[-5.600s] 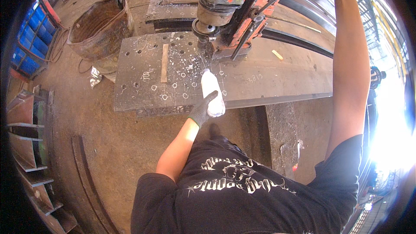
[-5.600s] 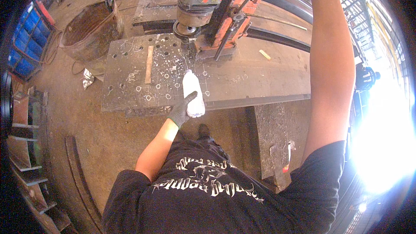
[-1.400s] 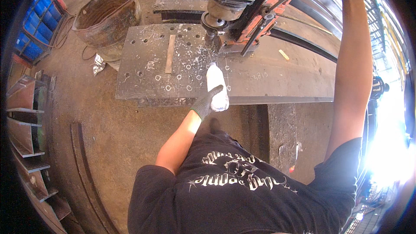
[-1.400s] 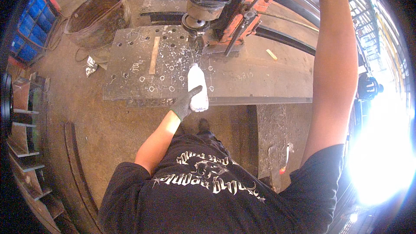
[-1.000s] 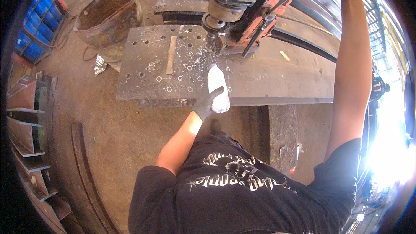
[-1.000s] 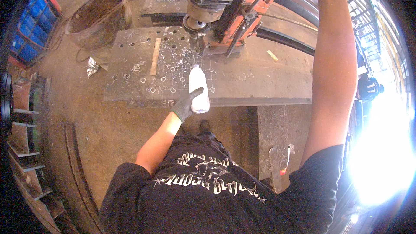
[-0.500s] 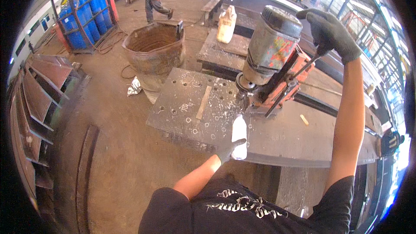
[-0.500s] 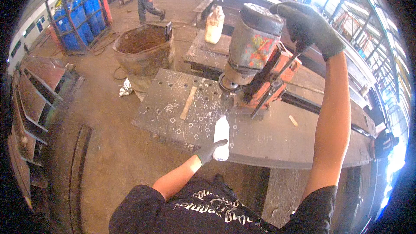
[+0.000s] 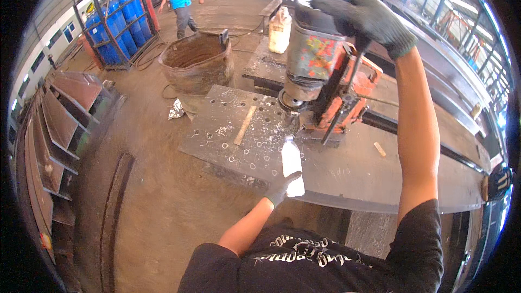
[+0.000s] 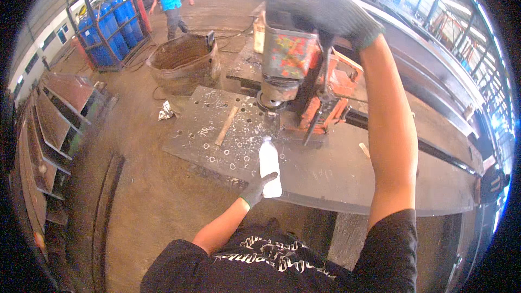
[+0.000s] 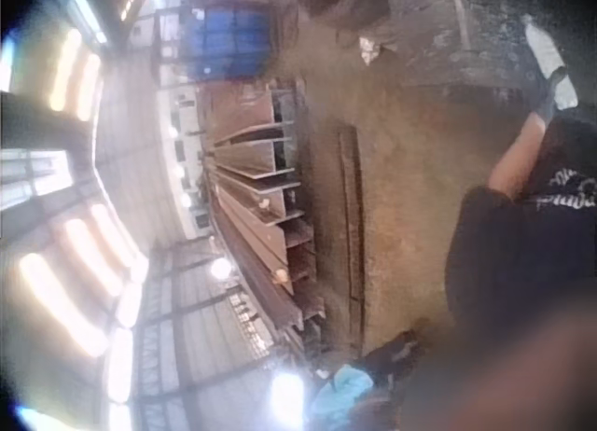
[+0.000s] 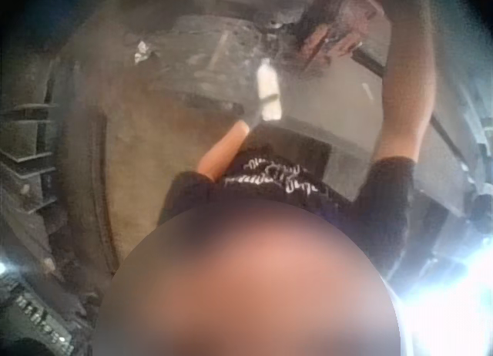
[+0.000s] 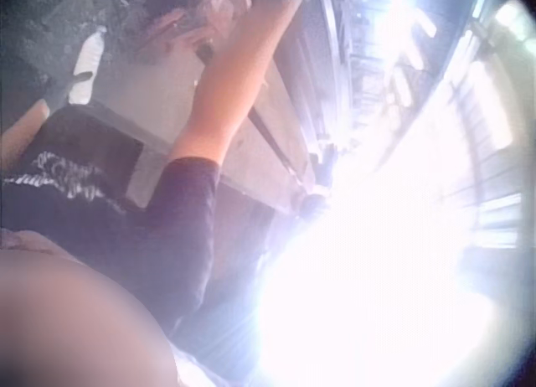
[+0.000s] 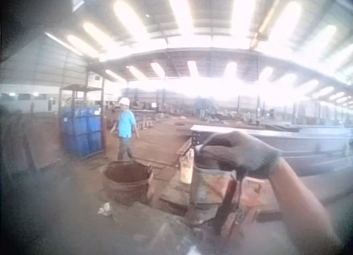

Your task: The person operates a portable drill press on a large metal plate, repeatedly applying liquid from a bottle to the drill bit area while lowering and raising the drill. The person repositions the drill press and continues drilling at marked locations on the plate.

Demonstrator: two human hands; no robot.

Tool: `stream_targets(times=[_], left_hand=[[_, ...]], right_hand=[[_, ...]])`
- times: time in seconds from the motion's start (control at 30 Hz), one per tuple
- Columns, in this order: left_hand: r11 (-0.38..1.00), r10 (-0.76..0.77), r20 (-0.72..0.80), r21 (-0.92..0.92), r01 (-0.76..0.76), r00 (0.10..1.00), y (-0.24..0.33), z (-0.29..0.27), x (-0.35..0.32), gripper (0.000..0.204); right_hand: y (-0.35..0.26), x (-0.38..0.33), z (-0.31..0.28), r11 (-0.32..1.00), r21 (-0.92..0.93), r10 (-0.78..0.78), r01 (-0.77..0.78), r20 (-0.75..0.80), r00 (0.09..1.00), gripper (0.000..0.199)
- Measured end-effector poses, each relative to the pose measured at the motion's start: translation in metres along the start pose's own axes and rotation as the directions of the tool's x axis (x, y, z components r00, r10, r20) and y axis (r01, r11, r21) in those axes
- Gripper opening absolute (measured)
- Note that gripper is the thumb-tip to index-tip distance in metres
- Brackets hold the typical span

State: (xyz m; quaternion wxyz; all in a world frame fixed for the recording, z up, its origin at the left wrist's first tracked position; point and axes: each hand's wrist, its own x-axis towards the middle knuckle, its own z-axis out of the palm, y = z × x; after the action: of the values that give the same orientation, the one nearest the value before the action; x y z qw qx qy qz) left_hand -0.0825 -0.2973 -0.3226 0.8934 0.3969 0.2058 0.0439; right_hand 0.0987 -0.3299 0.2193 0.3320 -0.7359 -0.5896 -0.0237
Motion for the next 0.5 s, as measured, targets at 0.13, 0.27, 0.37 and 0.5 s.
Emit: stream_targets(times=[0.13,0.27,0.37,0.5], left_hand=[[1.000,0.025,-0.057,0.018,-0.024,0.998,-0.006,0.011,-0.007,0.057],[0.996,-0.064,-0.038,-0.061,0.061,0.997,-0.025,0.033,0.000,0.051],[0.996,0.039,-0.100,-0.070,-0.046,0.994,-0.011,0.039,-0.016,0.044],[0.984,-0.015,-0.065,-0.178,0.004,0.998,-0.026,0.045,-0.010,0.046]], right_hand=[[0.001,0.002,-0.007,0.995,-0.073,-0.065,0.068,0.037,0.997,0.048],[-0.049,-0.016,-0.037,0.953,-0.290,0.165,-0.086,0.258,0.952,0.051],[-0.002,0.011,-0.011,0.944,-0.289,-0.105,0.161,0.199,0.974,0.053],[-0.025,-0.024,-0.029,0.953,-0.286,-0.036,0.103,0.229,0.973,0.057]])
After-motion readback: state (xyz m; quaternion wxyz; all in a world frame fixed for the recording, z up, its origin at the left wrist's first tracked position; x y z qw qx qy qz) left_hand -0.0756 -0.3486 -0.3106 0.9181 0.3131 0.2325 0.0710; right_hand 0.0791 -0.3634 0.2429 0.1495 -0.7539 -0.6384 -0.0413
